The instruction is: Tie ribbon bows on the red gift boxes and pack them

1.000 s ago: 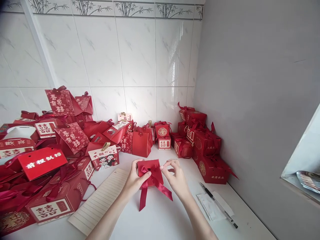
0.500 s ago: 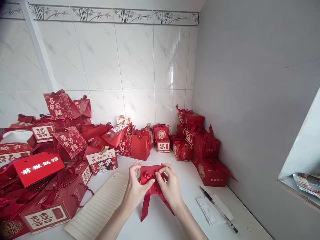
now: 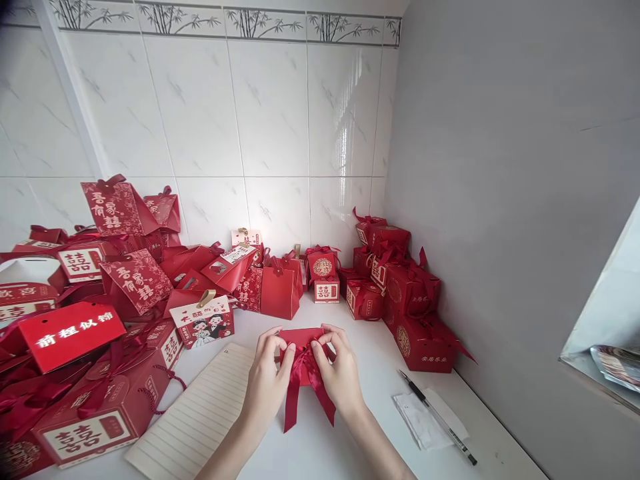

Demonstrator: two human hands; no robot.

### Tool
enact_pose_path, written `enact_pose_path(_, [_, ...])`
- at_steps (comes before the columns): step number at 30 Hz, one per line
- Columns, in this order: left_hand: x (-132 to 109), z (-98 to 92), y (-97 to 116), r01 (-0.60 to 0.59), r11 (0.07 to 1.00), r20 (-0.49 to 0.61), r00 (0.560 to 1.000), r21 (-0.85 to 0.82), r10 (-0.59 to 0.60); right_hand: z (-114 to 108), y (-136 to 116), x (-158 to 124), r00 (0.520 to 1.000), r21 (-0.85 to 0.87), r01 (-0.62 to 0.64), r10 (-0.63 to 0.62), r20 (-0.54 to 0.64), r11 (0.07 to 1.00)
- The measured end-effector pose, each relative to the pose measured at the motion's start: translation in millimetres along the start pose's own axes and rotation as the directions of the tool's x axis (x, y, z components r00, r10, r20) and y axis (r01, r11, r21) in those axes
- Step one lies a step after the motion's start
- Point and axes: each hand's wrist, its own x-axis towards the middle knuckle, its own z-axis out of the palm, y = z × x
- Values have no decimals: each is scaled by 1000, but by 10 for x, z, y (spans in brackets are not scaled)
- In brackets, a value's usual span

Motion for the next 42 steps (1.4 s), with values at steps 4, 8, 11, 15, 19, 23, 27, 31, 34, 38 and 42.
enact_pose_path(4, [-24, 39, -9, 35, 998, -40, 999, -51, -37, -10, 14, 24, 999, 61, -41, 41, 7, 997])
enact_pose_path(8, [-39, 74, 2, 86, 992, -63, 994, -88, -91, -37, 15, 42, 991, 134, -134, 131, 33, 982])
enact_pose_path(11, [-44, 89, 7, 123, 987, -73, 989, -102, -131, -53, 15, 58, 979, 194, -204, 197, 52, 960])
enact_pose_path(15, [-42, 93, -4, 143, 983, -48, 988, -113, -150, -59, 35, 79, 961, 296, -276, 263, 83, 914])
enact_pose_path(19, [-23, 85, -19, 141, 985, -35, 989, -98, -145, -64, 42, 81, 945, 411, -325, 304, 117, 852])
enact_pose_path(23, [-2, 81, -33, 135, 987, -35, 990, -86, -138, -76, 18, 77, 938, 482, -343, 322, 128, 806])
enact_pose_path(27, [6, 75, -29, 132, 987, -44, 990, -97, -137, -90, 14, 78, 938, 518, -339, 322, 126, 785])
enact_pose_path(31, [6, 58, -2, 130, 986, -67, 988, -102, -137, -97, 40, 87, 936, 528, -345, 327, 131, 776])
enact_pose_path(34, [3, 49, 14, 136, 985, -53, 988, -106, -142, -101, 64, 97, 931, 529, -358, 336, 140, 770])
enact_pose_path(38, [11, 42, 16, 137, 984, -29, 990, -116, -141, -114, 85, 96, 928, 519, -363, 350, 127, 774])
enact_pose_path(42, [21, 35, 14, 129, 984, -26, 991, -122, -133, -121, 75, 92, 923, 497, -373, 367, 115, 784])
